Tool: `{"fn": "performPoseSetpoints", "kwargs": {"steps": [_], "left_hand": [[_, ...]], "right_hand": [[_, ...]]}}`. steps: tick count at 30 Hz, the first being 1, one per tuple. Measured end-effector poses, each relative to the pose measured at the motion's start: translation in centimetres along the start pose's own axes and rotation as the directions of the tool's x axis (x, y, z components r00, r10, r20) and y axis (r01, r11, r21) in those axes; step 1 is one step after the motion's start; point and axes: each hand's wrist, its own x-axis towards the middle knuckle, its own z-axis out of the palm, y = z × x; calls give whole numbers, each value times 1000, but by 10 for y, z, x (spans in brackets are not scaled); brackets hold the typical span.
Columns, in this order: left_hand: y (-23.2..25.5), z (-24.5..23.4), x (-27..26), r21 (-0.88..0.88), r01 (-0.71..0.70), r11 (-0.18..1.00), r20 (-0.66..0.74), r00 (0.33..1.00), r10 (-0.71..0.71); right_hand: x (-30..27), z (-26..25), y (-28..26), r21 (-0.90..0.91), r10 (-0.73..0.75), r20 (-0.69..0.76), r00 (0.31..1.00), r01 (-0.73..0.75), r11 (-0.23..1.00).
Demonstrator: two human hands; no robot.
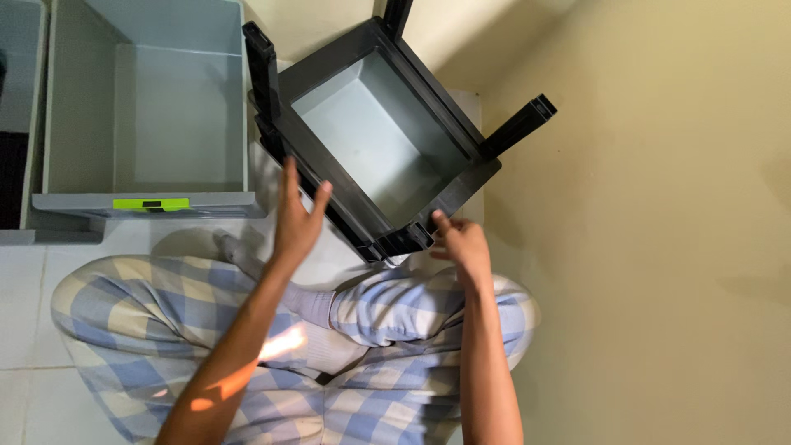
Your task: The person assembles modular storage bins by attaching black plastic side rails to a gray bin and then fitting a clear front panel. They repeatedly align and snap the rails into place, then secure the front panel onto the assembled frame.
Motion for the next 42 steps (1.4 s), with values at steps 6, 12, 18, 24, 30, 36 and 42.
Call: {"fn": "performPoseSetpoints", "kwargs": {"steps": [6,12,18,24,30,36,42], "left_hand": [[20,36,-54,-217,70,974,114,992,-46],[26,37,-51,-230,54,972,66,997,-40],[22,20,-37,-256,104,961,81,993,-86],[12,-4,-19,-254,18,967,45,999,-6],[8,-33,11,-288,104,952,130,989,-68],[-6,-46,12,-199,70,977,54,997,-61],[-9,-48,-50,-94,-157,983,-43,987,154]], "right_hand": [[13,6,-17,171,-75,-100,992,91,981],[15,8,-2,229,-39,-81,996,57,972],[-1,29,11,280,-31,-120,992,64,958],[-27,55,18,325,-53,-85,995,78,942],[-56,83,6,199,-58,-76,995,72,977],[-76,79,-10,-646,-409,-63,910,275,712],[-70,40,-37,-670,-811,269,520,705,230]]}}
